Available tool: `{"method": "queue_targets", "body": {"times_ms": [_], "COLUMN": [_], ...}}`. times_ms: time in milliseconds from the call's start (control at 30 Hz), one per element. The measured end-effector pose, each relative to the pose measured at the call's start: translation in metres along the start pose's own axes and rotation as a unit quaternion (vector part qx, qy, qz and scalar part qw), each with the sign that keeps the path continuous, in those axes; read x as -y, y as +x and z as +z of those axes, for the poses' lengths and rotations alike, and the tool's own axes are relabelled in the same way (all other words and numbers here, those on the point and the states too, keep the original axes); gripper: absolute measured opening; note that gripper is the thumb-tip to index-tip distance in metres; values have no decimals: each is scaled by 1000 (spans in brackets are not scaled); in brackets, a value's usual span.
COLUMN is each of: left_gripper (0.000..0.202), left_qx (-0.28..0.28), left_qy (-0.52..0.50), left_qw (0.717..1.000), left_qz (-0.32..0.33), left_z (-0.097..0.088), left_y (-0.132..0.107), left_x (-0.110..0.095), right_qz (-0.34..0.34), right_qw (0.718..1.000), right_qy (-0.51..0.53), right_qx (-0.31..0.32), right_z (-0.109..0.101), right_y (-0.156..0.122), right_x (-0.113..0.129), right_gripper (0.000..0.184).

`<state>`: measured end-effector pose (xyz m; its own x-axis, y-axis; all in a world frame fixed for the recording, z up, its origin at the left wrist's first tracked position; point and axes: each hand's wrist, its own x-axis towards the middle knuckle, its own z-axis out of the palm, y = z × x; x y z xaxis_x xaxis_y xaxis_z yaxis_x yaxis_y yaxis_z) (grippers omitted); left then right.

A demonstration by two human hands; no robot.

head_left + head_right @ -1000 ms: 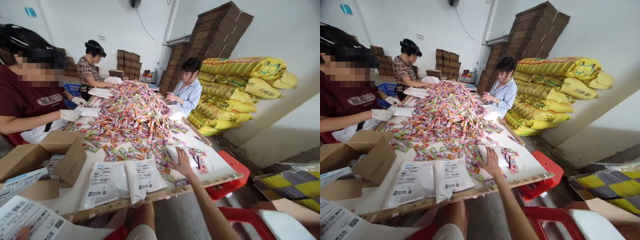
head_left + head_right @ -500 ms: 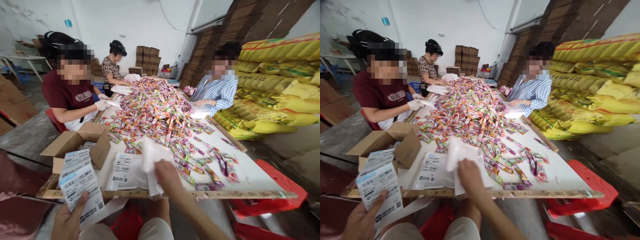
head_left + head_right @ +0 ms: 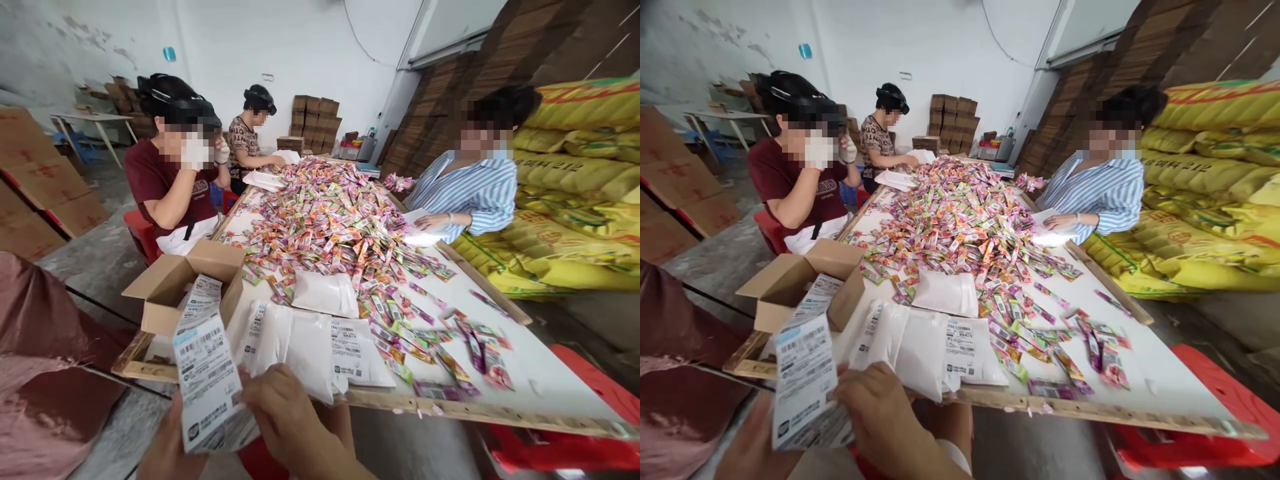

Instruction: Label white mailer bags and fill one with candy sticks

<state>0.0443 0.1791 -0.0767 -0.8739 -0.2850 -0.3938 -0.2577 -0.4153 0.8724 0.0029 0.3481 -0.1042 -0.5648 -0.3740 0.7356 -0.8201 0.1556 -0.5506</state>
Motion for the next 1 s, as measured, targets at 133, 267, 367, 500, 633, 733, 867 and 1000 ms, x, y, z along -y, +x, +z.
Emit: {"method": "queue_targets", "body": {"times_ms": [133, 267, 367, 500, 633, 733, 867, 1000], "left_gripper": [58, 55, 58, 66, 62, 52, 46, 43], "left_qx": [-16, -112, -150, -135, -173, -129, -129, -207], "left_qy": [-86, -132, -133, -112, -67, -66, -43, -2], "left_qw": [992, 984, 975, 984, 983, 989, 990, 978], "left_qz": [-87, 44, 101, -35, -20, -14, -22, -2], "left_z": [5, -19, -46, -61, -48, -32, -28, -42], "left_y": [6, 20, 27, 23, 16, 14, 14, 11], "left_x": [-16, -25, -26, -23, -21, -19, -16, -15], "right_qz": [-9, 111, 245, 331, 189, 180, 211, 477], "right_qw": [999, 958, 929, 923, 962, 958, 955, 846], "right_qy": [30, 178, 65, -168, -192, -192, -169, -203], "right_qx": [13, -197, -271, -103, 30, 112, 125, -126], "right_z": [-14, -65, -70, -34, -11, -6, -22, -85], "right_y": [4, 22, 28, 5, -21, -24, -14, -14], "right_x": [18, -1, -57, -117, -117, -110, -126, -169], "right_gripper": [12, 13, 16, 20, 43, 82, 100, 57]}}
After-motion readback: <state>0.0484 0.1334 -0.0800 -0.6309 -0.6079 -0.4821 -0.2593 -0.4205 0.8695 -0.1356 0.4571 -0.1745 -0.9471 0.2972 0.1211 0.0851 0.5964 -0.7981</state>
